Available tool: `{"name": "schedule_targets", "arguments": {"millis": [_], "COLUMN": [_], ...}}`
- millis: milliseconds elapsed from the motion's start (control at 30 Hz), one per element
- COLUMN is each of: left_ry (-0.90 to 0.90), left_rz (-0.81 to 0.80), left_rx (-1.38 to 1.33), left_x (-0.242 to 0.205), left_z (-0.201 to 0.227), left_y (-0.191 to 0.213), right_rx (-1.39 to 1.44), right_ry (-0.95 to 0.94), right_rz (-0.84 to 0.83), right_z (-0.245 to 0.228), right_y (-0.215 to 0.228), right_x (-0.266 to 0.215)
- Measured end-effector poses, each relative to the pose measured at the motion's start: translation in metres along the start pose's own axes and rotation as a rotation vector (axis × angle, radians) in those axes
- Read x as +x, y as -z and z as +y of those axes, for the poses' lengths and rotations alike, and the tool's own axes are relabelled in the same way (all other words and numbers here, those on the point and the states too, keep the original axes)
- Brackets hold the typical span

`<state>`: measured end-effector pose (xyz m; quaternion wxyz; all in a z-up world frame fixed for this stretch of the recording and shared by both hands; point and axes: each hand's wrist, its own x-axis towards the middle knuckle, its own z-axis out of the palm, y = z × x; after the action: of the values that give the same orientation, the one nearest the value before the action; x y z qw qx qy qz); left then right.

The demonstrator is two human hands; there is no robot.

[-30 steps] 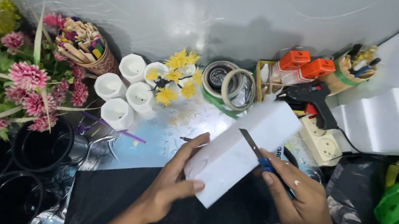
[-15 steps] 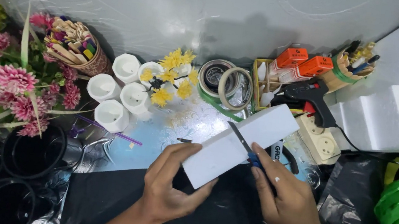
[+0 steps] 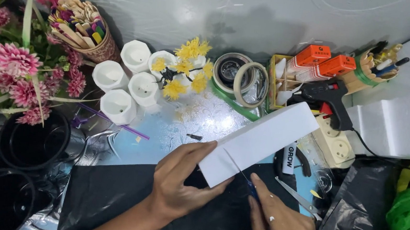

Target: Cutting circular pieces from a foam block and fitting them into small plastic cups for a handicraft project.

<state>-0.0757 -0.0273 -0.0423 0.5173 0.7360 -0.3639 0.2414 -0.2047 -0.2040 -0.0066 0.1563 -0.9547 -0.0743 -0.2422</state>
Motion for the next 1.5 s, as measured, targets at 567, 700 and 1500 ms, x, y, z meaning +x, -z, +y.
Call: {"name": "schedule_targets", "arguments": {"millis": [567, 700, 1500], "left_ry": [0.05, 0.046, 0.045], "left_rz": [-0.033, -0.044, -0.023], "left_rx": [0.001, -0.011, 0.015], "left_x": [-0.004, -0.004, -0.009], "left_z": [-0.002, -0.003, -0.008], "left_y": [0.0, 0.0, -0.002], "right_rx": [0.032, 0.076, -0.098], "right_ry": [-0.073, -0.08, -0.071], "right_rz": [-0.008, -0.031, -0.095], "right_z": [-0.002, 0.0, -0.013], "right_y": [-0.01, -0.011, -0.018], "right_x": [-0.013, -0.013, 0.0]}}
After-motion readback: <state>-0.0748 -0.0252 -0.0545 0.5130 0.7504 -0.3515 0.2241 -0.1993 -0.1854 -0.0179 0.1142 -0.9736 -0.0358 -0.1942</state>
